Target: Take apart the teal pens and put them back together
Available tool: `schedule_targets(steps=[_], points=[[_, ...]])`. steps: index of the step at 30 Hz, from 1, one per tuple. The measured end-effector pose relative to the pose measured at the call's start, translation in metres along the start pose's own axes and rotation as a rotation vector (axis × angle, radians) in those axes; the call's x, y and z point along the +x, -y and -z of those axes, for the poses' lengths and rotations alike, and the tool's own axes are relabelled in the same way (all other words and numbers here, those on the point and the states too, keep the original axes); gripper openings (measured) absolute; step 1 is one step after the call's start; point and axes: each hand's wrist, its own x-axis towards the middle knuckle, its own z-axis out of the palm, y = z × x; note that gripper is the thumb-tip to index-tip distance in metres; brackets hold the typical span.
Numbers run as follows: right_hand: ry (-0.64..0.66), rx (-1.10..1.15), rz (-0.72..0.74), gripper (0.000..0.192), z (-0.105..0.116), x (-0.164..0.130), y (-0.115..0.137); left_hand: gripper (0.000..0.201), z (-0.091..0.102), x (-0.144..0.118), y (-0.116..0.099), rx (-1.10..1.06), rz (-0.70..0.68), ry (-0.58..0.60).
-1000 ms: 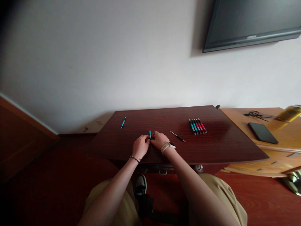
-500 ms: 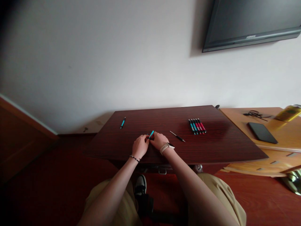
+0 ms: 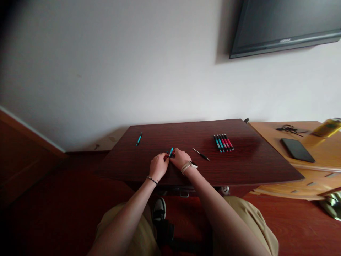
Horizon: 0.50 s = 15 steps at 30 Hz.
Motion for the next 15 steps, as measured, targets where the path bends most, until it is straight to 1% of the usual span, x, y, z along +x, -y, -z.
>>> schedule_targets(steps=[11, 15], points=[[0.008, 0.018, 0.030, 0.030, 0.0027, -0.0054, 0.0013, 0.016, 0.0018, 0.0002, 0.0011, -0.011, -0.004, -0.006], [0.005, 0.013, 0.028, 0.032, 0.0032, -0.0083, 0.0026, 0.016, 0.0028, 0.0019, 0.0014, -0.015, 0.004, -0.006]])
